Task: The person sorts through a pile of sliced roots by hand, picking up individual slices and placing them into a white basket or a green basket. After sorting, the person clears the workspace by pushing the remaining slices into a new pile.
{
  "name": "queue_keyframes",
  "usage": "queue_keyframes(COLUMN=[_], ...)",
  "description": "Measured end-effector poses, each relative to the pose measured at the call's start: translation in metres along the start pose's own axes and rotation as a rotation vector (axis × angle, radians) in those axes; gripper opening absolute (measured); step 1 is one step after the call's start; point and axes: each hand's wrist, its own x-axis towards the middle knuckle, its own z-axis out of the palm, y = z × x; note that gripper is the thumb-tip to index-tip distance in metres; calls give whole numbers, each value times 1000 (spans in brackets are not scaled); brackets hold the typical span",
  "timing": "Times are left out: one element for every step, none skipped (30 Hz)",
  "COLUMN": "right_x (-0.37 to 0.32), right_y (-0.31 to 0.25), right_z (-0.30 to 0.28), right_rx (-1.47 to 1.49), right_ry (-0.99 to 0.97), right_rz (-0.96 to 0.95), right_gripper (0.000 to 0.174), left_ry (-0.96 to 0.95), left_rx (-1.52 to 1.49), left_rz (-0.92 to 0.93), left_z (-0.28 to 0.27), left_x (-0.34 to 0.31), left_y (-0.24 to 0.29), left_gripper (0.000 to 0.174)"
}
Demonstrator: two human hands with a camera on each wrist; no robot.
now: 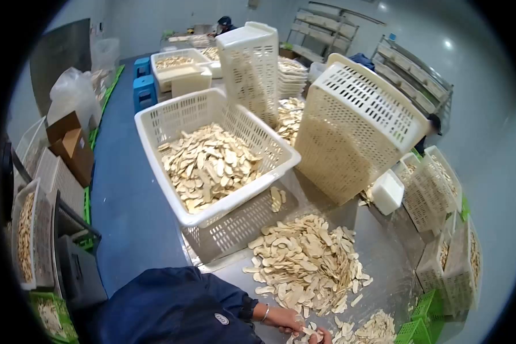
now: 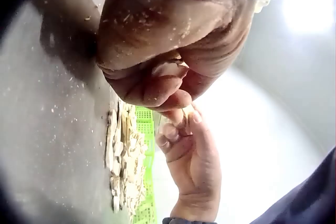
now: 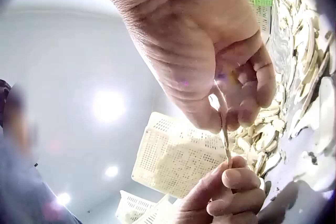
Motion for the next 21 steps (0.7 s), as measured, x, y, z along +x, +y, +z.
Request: queue_keyframes(right_x=[-1, -2, -2, 8, 13, 10, 11, 9, 7, 7, 5, 7, 7, 7, 8, 8, 8, 9, 10, 10, 11], right_y=[-8, -16, -23, -1, 25, 24, 14, 3, -5, -5, -7, -3, 1, 4, 4, 1, 3, 7, 5, 1, 6], right_z=[-2, -1, 7, 10, 12, 16, 16, 17, 17, 22, 23, 23, 27, 30, 31, 33, 33, 33, 33, 34, 35], right_rx=[15, 195, 251, 340, 432, 461, 493, 547, 606, 641, 676, 672, 670, 689, 705, 689, 691, 694, 699, 686, 657], right_ry=[27, 24, 173, 146, 128, 104, 89, 69, 50, 59, 40, 20, -6, 0, 1, 48, 44, 36, 29, 68, 62], right_rz=[82, 131, 81, 16, -44, -20, 2, 53, 100, 55, 51, 24, 2, 15, 28, -18, -2, 12, 23, 17, 29], right_gripper=[36, 38, 24, 27, 36, 37, 39, 39, 39, 38, 38, 36, 33, 30, 27, 20, 20, 19, 18, 16, 15], left_ry=[-9, -28, -55, -77, -82, -55, -32, -72, -111, -120, -116, -112, -102, -97, -89, -63, -67, -69, -70, -96, -77], left_rx=[-7, -10, -15, -20, -8, -70, -125, -127, -130, -150, -144, -144, -147, -146, -149, -118, -114, -108, -101, -90, -85], left_rz=[-4, -14, -33, -44, -43, -46, -53, -41, -28, -39, -24, -28, -35, -21, -4, -3, -7, -8, -9, -26, -31], left_z=[2, 0, 2, -4, -8, -3, 2, 3, 3, 6, 8, 7, 8, 5, 4, 3, 3, 2, 1, 0, -2], left_x=[-4, -7, -9, -3, 1, -2, -5, -8, -11, -13, -16, -15, -16, -12, -9, -6, -4, -4, -4, -6, -4], left_y=[3, 9, 13, 7, -1, 2, 8, 13, 18, 22, 27, 29, 29, 22, 18, 15, 13, 13, 14, 17, 15], left_gripper=[33, 33, 33, 34, 34, 34, 34, 34, 33, 34, 33, 32, 31, 30, 29, 28, 28, 27, 27, 25, 25])
